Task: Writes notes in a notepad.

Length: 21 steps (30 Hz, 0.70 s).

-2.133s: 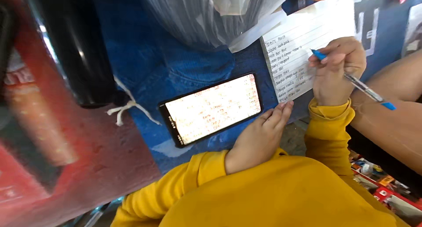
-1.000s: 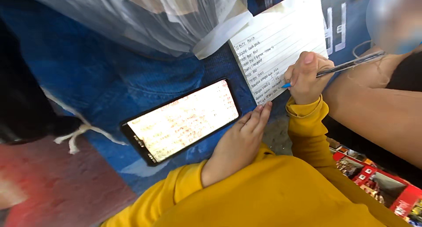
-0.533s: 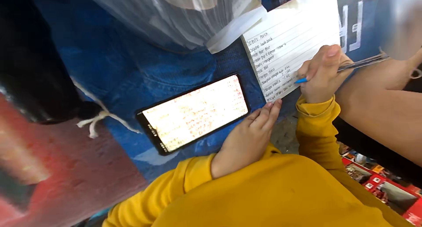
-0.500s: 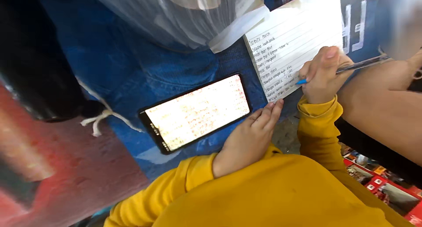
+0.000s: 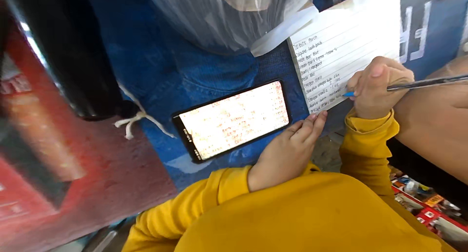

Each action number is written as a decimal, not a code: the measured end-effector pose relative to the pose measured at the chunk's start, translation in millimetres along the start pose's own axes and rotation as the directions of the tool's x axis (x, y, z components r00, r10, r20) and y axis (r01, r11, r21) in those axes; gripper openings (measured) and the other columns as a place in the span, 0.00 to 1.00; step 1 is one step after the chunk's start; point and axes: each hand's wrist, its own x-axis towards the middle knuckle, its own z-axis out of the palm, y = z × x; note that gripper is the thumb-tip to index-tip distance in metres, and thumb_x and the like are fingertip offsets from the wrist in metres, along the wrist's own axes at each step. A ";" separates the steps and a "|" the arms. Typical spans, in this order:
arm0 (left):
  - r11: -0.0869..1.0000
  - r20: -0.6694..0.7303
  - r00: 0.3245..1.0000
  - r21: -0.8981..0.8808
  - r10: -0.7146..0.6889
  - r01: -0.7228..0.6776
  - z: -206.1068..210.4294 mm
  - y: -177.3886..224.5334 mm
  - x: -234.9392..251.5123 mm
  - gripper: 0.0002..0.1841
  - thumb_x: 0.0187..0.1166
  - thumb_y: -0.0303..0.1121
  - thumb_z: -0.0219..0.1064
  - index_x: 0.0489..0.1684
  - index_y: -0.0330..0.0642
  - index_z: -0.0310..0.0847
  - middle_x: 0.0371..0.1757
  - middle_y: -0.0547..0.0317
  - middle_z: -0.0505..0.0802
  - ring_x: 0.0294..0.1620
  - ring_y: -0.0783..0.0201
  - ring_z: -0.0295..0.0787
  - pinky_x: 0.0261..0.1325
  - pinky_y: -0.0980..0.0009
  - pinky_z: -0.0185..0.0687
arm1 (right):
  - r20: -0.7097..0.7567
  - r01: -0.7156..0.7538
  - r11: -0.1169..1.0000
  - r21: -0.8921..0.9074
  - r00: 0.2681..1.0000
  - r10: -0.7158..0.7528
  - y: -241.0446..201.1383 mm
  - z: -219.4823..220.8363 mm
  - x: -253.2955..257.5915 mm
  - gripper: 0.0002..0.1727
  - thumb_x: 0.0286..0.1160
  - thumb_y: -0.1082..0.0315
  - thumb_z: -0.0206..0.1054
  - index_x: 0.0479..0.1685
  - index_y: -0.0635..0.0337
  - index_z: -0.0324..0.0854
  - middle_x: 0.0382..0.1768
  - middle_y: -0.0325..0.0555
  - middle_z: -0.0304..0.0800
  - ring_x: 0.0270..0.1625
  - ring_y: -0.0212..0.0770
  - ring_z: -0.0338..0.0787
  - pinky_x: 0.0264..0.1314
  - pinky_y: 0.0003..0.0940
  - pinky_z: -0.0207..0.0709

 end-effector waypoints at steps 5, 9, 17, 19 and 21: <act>1.000 -0.022 0.999 -0.009 -0.023 0.023 0.8 0.8 0.0 0.21 0.81 0.17 0.54 0.71 0.30 0.79 0.79 0.47 0.82 0.75 0.58 0.84 0.73 0.72 0.75 | 0.040 0.051 0.991 0.125 0.998 -0.057 11.8 -2.9 -1.6 0.24 0.92 0.54 0.54 0.17 0.42 0.74 0.19 0.16 0.74 0.25 0.10 0.76 0.27 0.08 0.68; 0.997 -0.011 0.999 -0.067 -0.041 0.040 -0.3 1.2 0.3 0.22 0.81 0.17 0.55 0.74 0.30 0.77 0.79 0.47 0.83 0.74 0.58 0.85 0.72 0.72 0.75 | 0.017 -0.110 0.900 0.422 0.993 0.113 14.6 -5.7 -0.7 0.21 0.89 0.53 0.58 0.20 0.35 0.84 0.21 0.13 0.83 0.21 0.13 0.79 0.24 0.10 0.73; 0.999 -0.023 1.000 0.044 0.012 -0.011 1.8 0.0 -0.5 0.18 0.81 0.17 0.54 0.65 0.31 0.84 0.80 0.49 0.81 0.77 0.57 0.82 0.74 0.71 0.74 | 0.083 -0.070 0.961 0.268 0.995 0.050 18.4 -7.0 7.8 0.12 0.90 0.45 0.55 0.50 0.30 0.84 0.48 0.10 0.87 0.47 0.15 0.89 0.44 0.13 0.84; 0.999 -0.032 0.999 0.036 0.014 -0.013 2.5 -0.1 -0.9 0.18 0.81 0.16 0.54 0.64 0.30 0.84 0.81 0.48 0.81 0.77 0.57 0.82 0.74 0.70 0.74 | 0.091 -0.061 0.969 0.238 0.995 0.040 20.1 -8.3 7.4 0.08 0.85 0.47 0.63 0.44 0.32 0.85 0.50 0.13 0.84 0.50 0.17 0.88 0.47 0.15 0.85; 0.999 -0.023 1.000 0.031 0.015 -0.014 3.1 -0.5 -1.5 0.18 0.81 0.16 0.54 0.65 0.29 0.83 0.81 0.47 0.80 0.78 0.56 0.81 0.74 0.69 0.75 | 0.105 -0.065 0.969 0.240 0.994 0.040 20.2 -8.6 6.6 0.06 0.81 0.48 0.69 0.43 0.34 0.85 0.51 0.15 0.84 0.51 0.18 0.88 0.48 0.15 0.85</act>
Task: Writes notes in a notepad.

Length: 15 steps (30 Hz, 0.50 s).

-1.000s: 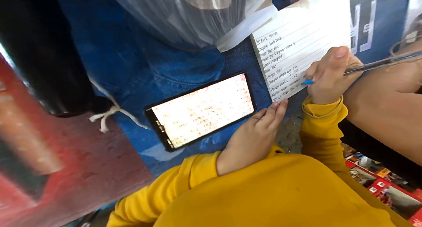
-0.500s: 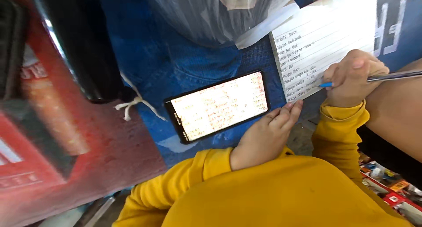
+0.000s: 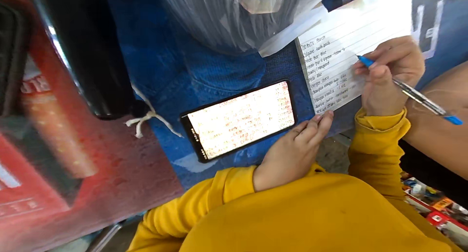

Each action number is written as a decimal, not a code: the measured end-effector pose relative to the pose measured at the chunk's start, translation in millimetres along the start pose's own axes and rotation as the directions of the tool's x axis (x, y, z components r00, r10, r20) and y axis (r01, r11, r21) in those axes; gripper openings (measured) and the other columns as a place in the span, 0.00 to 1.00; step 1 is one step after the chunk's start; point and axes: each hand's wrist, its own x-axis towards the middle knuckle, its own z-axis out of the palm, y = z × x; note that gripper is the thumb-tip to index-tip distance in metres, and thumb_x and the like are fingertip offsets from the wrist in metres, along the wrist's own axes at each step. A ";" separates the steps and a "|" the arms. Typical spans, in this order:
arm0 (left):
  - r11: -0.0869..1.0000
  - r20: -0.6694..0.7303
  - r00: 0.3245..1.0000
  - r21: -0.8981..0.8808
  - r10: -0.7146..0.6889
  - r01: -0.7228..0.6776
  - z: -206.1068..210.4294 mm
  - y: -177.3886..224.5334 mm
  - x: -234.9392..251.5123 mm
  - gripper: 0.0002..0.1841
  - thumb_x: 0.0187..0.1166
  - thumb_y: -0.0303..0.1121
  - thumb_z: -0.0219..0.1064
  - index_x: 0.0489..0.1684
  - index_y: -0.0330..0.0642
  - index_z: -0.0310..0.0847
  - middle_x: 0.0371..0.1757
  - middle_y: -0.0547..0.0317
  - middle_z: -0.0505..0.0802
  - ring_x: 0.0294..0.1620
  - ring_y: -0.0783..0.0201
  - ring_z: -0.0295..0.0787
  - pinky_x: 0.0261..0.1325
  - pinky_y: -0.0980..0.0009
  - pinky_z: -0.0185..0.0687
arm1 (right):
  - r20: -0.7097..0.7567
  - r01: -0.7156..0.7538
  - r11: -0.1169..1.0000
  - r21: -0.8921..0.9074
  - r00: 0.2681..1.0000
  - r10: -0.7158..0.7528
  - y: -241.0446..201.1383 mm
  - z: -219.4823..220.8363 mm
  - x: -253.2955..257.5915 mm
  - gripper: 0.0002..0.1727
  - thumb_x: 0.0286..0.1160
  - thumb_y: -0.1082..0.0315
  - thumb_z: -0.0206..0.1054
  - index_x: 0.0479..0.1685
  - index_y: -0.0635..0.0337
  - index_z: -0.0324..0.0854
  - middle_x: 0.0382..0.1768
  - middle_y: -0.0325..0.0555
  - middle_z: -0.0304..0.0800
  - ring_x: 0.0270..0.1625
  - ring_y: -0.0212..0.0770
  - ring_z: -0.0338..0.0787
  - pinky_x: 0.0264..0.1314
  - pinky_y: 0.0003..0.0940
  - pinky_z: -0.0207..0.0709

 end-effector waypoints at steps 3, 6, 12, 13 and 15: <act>0.999 0.010 1.000 0.033 0.015 -0.016 0.7 -0.8 -0.6 0.18 0.81 0.16 0.54 0.64 0.29 0.83 0.81 0.46 0.79 0.77 0.56 0.82 0.74 0.70 0.75 | 0.018 0.038 0.998 0.060 0.999 -0.039 -0.2 -1.8 -1.9 0.10 0.86 0.49 0.63 0.36 0.34 0.85 0.42 0.13 0.85 0.43 0.17 0.88 0.42 0.15 0.85; 1.000 0.010 1.000 0.014 0.007 -0.007 1.3 -0.8 -0.1 0.18 0.80 0.16 0.54 0.65 0.27 0.81 0.82 0.45 0.79 0.75 0.56 0.83 0.72 0.70 0.76 | -0.094 -0.022 0.992 0.121 0.995 0.034 -7.3 3.5 -3.4 0.25 0.91 0.50 0.54 0.19 0.37 0.82 0.23 0.13 0.83 0.23 0.13 0.82 0.23 0.11 0.77; 1.000 -0.019 1.000 0.024 0.013 -0.012 4.4 -0.6 -0.5 0.17 0.79 0.14 0.54 0.62 0.26 0.82 0.81 0.44 0.80 0.74 0.56 0.85 0.71 0.70 0.77 | -0.218 -0.047 0.999 0.004 0.975 0.047 -7.7 11.4 -4.2 0.24 0.92 0.58 0.55 0.17 0.38 0.76 0.16 0.13 0.78 0.18 0.11 0.78 0.20 0.09 0.72; 1.000 -0.017 1.000 0.025 0.012 -0.011 4.1 -0.6 -0.5 0.18 0.79 0.14 0.54 0.63 0.26 0.82 0.81 0.44 0.80 0.74 0.56 0.85 0.70 0.71 0.77 | -0.215 -0.024 0.999 -0.029 0.976 0.018 -5.1 11.1 -4.9 0.24 0.91 0.59 0.55 0.17 0.38 0.76 0.17 0.12 0.78 0.18 0.11 0.78 0.21 0.09 0.72; 1.000 -0.010 1.000 0.024 0.007 -0.007 3.4 -0.3 -0.9 0.18 0.79 0.14 0.54 0.65 0.26 0.81 0.81 0.44 0.79 0.74 0.56 0.84 0.70 0.71 0.77 | -0.210 -0.016 0.997 -0.072 0.978 0.001 -4.6 11.3 -5.1 0.23 0.90 0.60 0.56 0.16 0.39 0.76 0.17 0.12 0.78 0.19 0.11 0.77 0.22 0.09 0.71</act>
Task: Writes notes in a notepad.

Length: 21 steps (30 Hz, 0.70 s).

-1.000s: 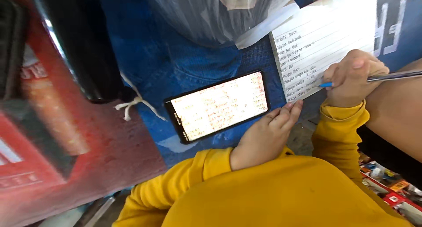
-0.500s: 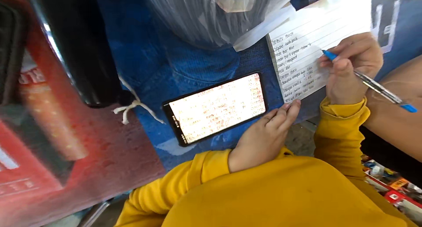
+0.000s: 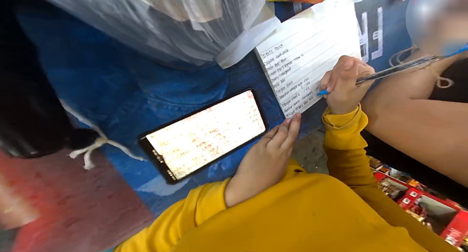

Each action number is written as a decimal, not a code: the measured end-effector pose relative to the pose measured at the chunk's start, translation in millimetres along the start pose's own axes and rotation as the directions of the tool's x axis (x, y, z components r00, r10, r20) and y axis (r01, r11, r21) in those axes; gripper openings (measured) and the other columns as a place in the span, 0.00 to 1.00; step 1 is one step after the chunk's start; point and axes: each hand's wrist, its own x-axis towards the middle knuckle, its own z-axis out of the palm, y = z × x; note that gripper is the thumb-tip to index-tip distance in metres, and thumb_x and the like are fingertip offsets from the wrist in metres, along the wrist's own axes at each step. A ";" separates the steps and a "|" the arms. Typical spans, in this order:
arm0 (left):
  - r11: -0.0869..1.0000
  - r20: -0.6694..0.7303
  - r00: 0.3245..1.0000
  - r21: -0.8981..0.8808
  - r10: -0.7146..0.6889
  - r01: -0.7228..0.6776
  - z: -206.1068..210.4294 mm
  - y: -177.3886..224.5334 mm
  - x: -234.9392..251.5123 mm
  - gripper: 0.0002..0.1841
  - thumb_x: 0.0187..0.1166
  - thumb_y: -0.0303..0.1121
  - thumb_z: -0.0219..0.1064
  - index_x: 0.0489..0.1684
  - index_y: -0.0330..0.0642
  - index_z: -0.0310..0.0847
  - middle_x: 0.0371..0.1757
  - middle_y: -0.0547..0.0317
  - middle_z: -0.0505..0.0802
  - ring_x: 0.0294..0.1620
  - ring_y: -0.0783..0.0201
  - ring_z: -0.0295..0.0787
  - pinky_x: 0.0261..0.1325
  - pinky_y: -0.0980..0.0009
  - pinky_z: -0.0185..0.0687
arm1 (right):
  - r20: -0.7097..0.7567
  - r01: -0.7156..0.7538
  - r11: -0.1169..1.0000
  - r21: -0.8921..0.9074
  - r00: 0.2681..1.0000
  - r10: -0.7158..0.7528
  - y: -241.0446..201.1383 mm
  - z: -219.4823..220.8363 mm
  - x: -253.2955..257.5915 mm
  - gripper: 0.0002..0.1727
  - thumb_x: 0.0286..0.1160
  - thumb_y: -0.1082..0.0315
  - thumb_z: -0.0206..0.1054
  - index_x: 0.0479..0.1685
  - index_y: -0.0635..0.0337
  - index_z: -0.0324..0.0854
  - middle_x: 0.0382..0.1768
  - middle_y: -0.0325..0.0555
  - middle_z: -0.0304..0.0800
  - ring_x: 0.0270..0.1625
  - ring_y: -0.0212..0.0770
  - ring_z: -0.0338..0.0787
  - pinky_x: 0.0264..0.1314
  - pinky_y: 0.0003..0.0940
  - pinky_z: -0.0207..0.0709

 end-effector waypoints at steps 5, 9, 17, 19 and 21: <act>1.000 -0.005 1.000 -0.018 -0.009 0.008 -0.4 0.4 -0.4 0.18 0.79 0.14 0.54 0.65 0.26 0.80 0.80 0.45 0.81 0.73 0.56 0.85 0.69 0.71 0.78 | -0.088 -0.049 0.999 0.007 0.995 0.049 -1.9 2.6 -1.0 0.24 0.90 0.65 0.53 0.16 0.39 0.74 0.14 0.13 0.77 0.16 0.12 0.77 0.18 0.10 0.70; 0.994 -0.028 0.999 -0.104 -0.042 0.039 -0.8 0.8 -0.8 0.21 0.78 0.15 0.56 0.70 0.27 0.78 0.74 0.44 0.85 0.71 0.54 0.87 0.66 0.70 0.79 | -0.060 -0.033 0.999 -0.018 0.998 0.032 -2.4 2.1 -2.1 0.24 0.89 0.66 0.55 0.15 0.39 0.73 0.13 0.13 0.76 0.17 0.11 0.76 0.20 0.10 0.70; 0.992 -0.044 0.998 -0.117 -0.040 0.034 -0.4 0.7 -0.9 0.20 0.78 0.15 0.56 0.68 0.27 0.80 0.73 0.44 0.87 0.70 0.54 0.87 0.67 0.70 0.80 | -0.115 -0.094 0.995 -0.020 0.989 0.091 -9.0 5.9 -0.5 0.25 0.88 0.69 0.53 0.14 0.39 0.72 0.12 0.13 0.75 0.15 0.12 0.75 0.20 0.10 0.70; 0.989 -0.063 0.997 -0.145 -0.048 0.039 -0.1 0.2 -0.9 0.19 0.77 0.16 0.57 0.65 0.28 0.81 0.71 0.45 0.87 0.69 0.54 0.88 0.66 0.70 0.81 | -0.220 -0.370 0.926 -0.076 0.912 0.346 -54.0 23.9 12.4 0.26 0.83 0.80 0.46 0.11 0.48 0.64 0.07 0.24 0.66 0.11 0.18 0.69 0.20 0.11 0.69; 0.980 -0.059 0.996 -0.189 -0.068 0.055 -0.7 0.8 -1.0 0.19 0.77 0.16 0.58 0.67 0.27 0.80 0.71 0.44 0.88 0.69 0.53 0.89 0.65 0.69 0.82 | -0.291 -0.561 0.812 -0.159 0.813 0.505 -82.6 37.0 25.1 0.25 0.79 0.85 0.44 0.11 0.55 0.61 0.07 0.31 0.62 0.10 0.22 0.65 0.22 0.11 0.68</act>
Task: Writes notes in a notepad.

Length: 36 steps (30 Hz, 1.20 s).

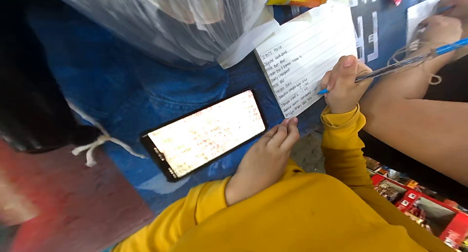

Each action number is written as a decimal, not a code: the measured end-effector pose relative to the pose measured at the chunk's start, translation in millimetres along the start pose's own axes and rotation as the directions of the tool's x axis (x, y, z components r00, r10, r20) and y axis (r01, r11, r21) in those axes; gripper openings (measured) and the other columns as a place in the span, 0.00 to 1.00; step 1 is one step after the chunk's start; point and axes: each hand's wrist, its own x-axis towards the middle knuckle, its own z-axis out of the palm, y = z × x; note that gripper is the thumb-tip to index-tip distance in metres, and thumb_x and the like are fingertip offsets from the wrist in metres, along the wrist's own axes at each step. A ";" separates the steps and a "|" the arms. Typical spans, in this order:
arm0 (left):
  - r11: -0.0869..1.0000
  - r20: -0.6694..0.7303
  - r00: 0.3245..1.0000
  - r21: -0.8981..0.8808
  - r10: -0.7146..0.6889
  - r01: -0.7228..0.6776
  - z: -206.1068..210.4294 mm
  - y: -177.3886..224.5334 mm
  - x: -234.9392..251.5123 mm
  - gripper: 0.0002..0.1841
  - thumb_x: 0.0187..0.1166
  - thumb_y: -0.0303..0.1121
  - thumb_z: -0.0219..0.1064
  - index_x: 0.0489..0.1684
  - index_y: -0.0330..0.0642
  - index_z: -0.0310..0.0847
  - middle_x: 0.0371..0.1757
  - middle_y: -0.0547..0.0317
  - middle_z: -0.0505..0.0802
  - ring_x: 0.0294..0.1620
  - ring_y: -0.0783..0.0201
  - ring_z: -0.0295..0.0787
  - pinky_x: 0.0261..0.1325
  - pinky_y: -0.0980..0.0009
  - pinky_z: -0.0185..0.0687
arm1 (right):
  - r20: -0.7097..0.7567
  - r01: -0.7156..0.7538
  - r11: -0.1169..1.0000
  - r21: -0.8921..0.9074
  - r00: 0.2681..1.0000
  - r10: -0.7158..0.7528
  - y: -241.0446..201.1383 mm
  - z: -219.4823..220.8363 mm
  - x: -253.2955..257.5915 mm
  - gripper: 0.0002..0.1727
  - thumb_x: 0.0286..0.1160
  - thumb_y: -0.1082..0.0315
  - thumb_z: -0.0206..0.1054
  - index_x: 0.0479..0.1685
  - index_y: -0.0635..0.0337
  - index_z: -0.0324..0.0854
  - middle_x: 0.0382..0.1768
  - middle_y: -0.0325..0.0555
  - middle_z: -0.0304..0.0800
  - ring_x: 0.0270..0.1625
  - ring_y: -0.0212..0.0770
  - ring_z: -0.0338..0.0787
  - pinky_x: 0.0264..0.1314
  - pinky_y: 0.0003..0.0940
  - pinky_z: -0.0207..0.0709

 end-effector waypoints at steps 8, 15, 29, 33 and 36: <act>1.000 -0.001 1.000 0.002 -0.017 0.017 0.1 0.9 -0.5 0.20 0.77 0.16 0.57 0.69 0.27 0.79 0.69 0.42 0.89 0.67 0.52 0.90 0.64 0.69 0.82 | 0.107 0.311 0.941 0.136 0.939 -0.326 63.2 -14.4 20.4 0.26 0.89 0.69 0.51 0.12 0.40 0.68 0.11 0.16 0.71 0.14 0.15 0.72 0.21 0.13 0.70; 0.999 0.020 1.000 0.054 -0.002 0.001 -0.9 1.2 0.1 0.20 0.77 0.16 0.57 0.68 0.28 0.80 0.70 0.42 0.88 0.68 0.53 0.89 0.66 0.69 0.81 | 0.033 0.431 0.864 0.259 0.891 -0.454 85.1 -13.3 28.8 0.25 0.89 0.69 0.50 0.16 0.37 0.73 0.13 0.13 0.76 0.15 0.13 0.75 0.19 0.12 0.70; 0.997 0.049 0.999 0.075 -0.001 -0.003 -3.8 3.8 1.2 0.19 0.78 0.16 0.57 0.67 0.29 0.81 0.72 0.43 0.86 0.72 0.53 0.86 0.70 0.70 0.78 | 0.076 0.291 0.855 0.429 0.932 -0.355 79.7 -18.6 35.6 0.29 0.92 0.67 0.41 0.14 0.40 0.74 0.13 0.18 0.79 0.12 0.17 0.75 0.14 0.13 0.70; 0.996 0.119 0.993 0.082 0.018 -0.027 -6.9 3.1 2.2 0.18 0.81 0.17 0.55 0.67 0.29 0.81 0.79 0.45 0.81 0.77 0.53 0.81 0.75 0.69 0.74 | 0.090 0.301 0.853 0.426 0.924 -0.371 79.2 -16.1 34.1 0.30 0.93 0.67 0.42 0.14 0.41 0.75 0.12 0.20 0.80 0.12 0.19 0.77 0.16 0.14 0.74; 0.992 0.174 0.984 0.118 0.026 -0.047 -10.0 3.2 3.0 0.20 0.82 0.17 0.54 0.71 0.28 0.78 0.82 0.44 0.78 0.79 0.53 0.79 0.78 0.69 0.71 | 0.097 0.298 0.838 0.458 0.920 -0.380 78.2 -14.4 33.9 0.30 0.92 0.69 0.40 0.14 0.43 0.76 0.13 0.21 0.82 0.13 0.19 0.78 0.17 0.15 0.75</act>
